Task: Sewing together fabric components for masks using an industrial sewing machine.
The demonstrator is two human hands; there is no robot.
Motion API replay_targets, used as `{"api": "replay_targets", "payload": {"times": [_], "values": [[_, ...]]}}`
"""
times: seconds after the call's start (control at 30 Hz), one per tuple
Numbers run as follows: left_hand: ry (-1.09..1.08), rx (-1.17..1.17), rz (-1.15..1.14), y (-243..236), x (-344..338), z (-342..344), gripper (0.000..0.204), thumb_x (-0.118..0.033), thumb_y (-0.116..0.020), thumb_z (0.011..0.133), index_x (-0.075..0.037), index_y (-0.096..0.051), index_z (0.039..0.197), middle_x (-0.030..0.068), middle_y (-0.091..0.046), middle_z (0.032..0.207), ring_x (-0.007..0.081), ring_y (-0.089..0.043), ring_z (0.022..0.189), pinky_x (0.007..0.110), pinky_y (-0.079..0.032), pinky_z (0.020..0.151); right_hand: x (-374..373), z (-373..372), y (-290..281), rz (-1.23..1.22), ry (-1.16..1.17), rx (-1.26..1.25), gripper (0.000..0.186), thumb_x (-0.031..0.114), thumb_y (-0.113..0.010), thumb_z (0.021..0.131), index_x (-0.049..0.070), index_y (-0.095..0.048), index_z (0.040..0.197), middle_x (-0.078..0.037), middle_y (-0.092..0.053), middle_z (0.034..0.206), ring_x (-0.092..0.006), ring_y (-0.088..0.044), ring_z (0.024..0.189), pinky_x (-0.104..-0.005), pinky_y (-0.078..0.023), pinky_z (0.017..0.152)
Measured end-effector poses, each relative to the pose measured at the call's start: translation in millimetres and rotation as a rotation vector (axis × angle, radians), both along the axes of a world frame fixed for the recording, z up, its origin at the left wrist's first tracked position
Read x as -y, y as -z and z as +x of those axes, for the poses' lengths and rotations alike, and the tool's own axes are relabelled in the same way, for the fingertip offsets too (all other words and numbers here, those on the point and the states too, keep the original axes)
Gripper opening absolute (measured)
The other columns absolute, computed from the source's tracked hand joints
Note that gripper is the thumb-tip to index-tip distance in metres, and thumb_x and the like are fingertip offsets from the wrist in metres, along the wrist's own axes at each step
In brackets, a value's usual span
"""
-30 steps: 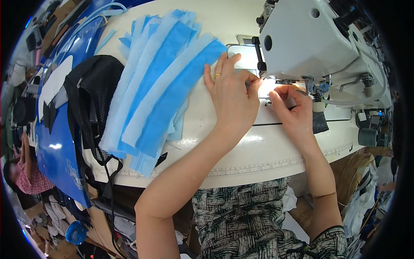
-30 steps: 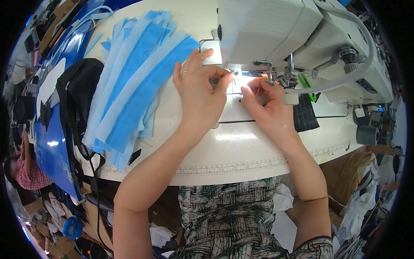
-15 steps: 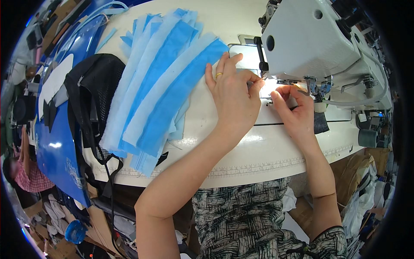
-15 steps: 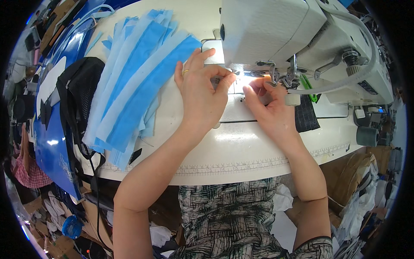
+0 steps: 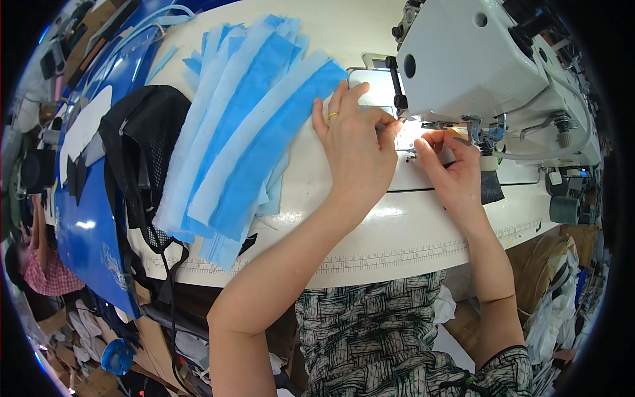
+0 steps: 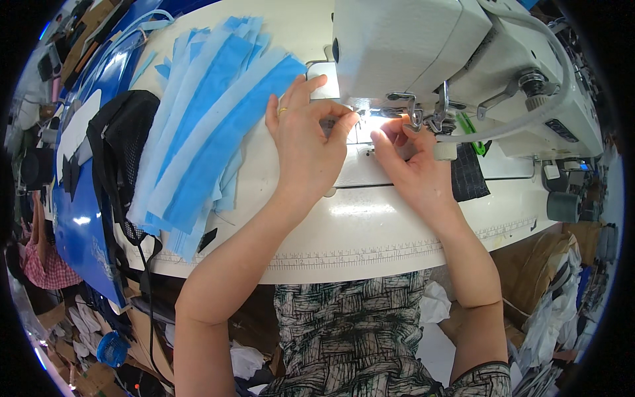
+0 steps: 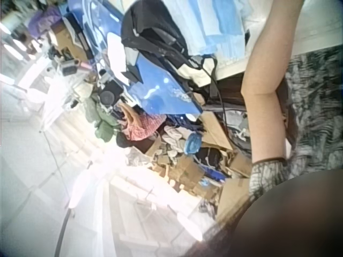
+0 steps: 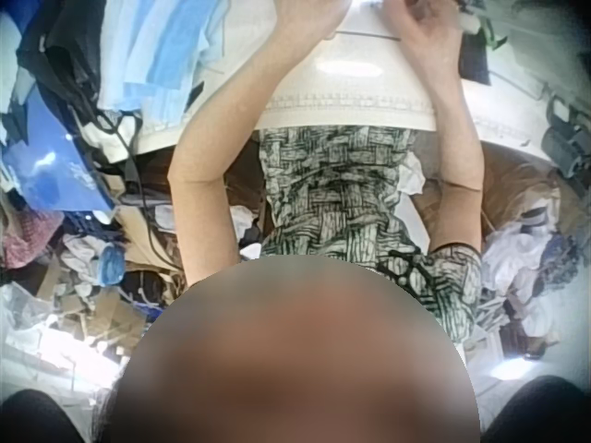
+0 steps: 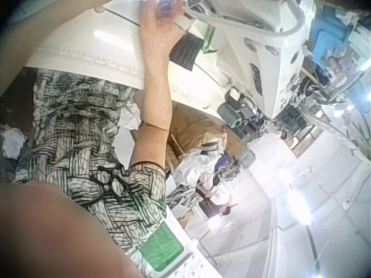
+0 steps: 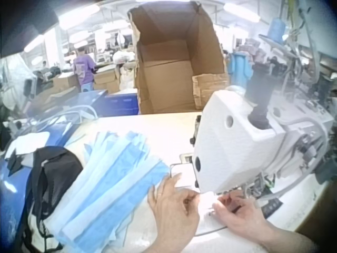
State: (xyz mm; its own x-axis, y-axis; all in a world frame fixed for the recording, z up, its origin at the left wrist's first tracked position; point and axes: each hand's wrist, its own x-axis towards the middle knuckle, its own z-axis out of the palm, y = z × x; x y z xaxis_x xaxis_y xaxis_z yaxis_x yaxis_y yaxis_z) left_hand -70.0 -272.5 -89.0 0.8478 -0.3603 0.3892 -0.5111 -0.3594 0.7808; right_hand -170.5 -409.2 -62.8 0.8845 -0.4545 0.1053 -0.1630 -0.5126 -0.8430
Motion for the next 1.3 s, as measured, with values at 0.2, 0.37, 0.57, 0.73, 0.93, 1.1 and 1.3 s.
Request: {"api": "replay_targets", "payload": {"times": [0.2,0.37,0.57,0.73,0.93,1.1,1.3], "values": [[0.001,0.008,0.014,0.0,-0.3,-0.8,0.006,-0.011,-0.079,0.083,-0.006,-0.076,0.081,0.0164,-0.058,0.136,0.0387,-0.042,0.143,0.059,-0.013,0.121,-0.1,0.1,1.7,0.038,-0.008,0.036,0.014,0.011,-0.073,0.096,-0.003,-0.07,0.092,0.002,-0.067,0.085,-0.0047,-0.056,0.076,-0.0224,-0.045,0.069],[-0.002,0.02,0.01,1.1,0.3,-0.7,0.006,-0.011,-0.079,0.082,-0.006,-0.076,0.081,0.016,-0.058,0.137,0.0386,-0.042,0.143,0.059,-0.013,0.121,-0.2,0.0,3.3,0.01,-0.004,0.035,0.014,0.011,-0.073,0.096,-0.002,-0.07,0.094,0.001,-0.067,0.085,-0.0051,-0.057,0.077,-0.0226,-0.046,0.07],[-0.003,0.017,0.009,1.6,0.6,-0.3,0.006,-0.01,-0.08,0.081,-0.007,-0.076,0.08,0.0156,-0.058,0.136,0.0384,-0.042,0.143,0.059,-0.014,0.122,2.9,-0.8,4.3,-0.012,-0.009,0.027,0.015,0.012,-0.074,0.096,-0.002,-0.07,0.095,0.0,-0.069,0.087,-0.0057,-0.058,0.077,-0.023,-0.047,0.071],[-0.006,0.013,0.013,1.6,1.0,0.0,0.006,-0.011,-0.08,0.081,-0.007,-0.076,0.08,0.0152,-0.059,0.136,0.038,-0.042,0.143,0.059,-0.014,0.122,3.2,-2.0,5.0,-0.065,0.009,-0.008,0.016,0.014,-0.074,0.095,-0.002,-0.07,0.095,0.0,-0.07,0.089,-0.0062,-0.059,0.08,-0.0233,-0.048,0.073],[-0.008,0.02,0.015,1.6,1.2,-0.1,0.006,-0.012,-0.08,0.081,-0.007,-0.077,0.08,0.0149,-0.059,0.135,0.0376,-0.043,0.143,0.059,-0.014,0.122,1.7,-2.0,5.4,-0.043,0.011,0.035,0.017,0.014,-0.075,0.095,-0.002,-0.07,0.096,0.0,-0.069,0.089,-0.0064,-0.058,0.08,-0.0236,-0.048,0.074],[-0.012,0.025,0.024,1.7,1.3,0.2,0.007,-0.012,-0.081,0.081,-0.007,-0.077,0.08,0.015,-0.058,0.135,0.0377,-0.043,0.142,0.059,-0.014,0.122,1.9,-1.0,3.8,0.011,-0.014,0.021,0.018,0.017,-0.076,0.095,0.001,-0.069,0.096,0.002,-0.061,0.085,-0.0058,-0.052,0.078,-0.0222,-0.045,0.068],[-0.011,0.016,0.06,1.4,0.3,0.3,0.013,-0.02,-0.079,0.086,-0.007,-0.079,0.085,0.0138,-0.061,0.139,0.0352,-0.042,0.144,0.058,-0.013,0.121,2.1,-0.6,2.8,-0.034,-0.021,0.022,0.017,0.014,-0.075,0.095,-0.002,-0.07,0.095,0.0,-0.068,0.086,-0.0059,-0.057,0.078,-0.0228,-0.047,0.07]]}}
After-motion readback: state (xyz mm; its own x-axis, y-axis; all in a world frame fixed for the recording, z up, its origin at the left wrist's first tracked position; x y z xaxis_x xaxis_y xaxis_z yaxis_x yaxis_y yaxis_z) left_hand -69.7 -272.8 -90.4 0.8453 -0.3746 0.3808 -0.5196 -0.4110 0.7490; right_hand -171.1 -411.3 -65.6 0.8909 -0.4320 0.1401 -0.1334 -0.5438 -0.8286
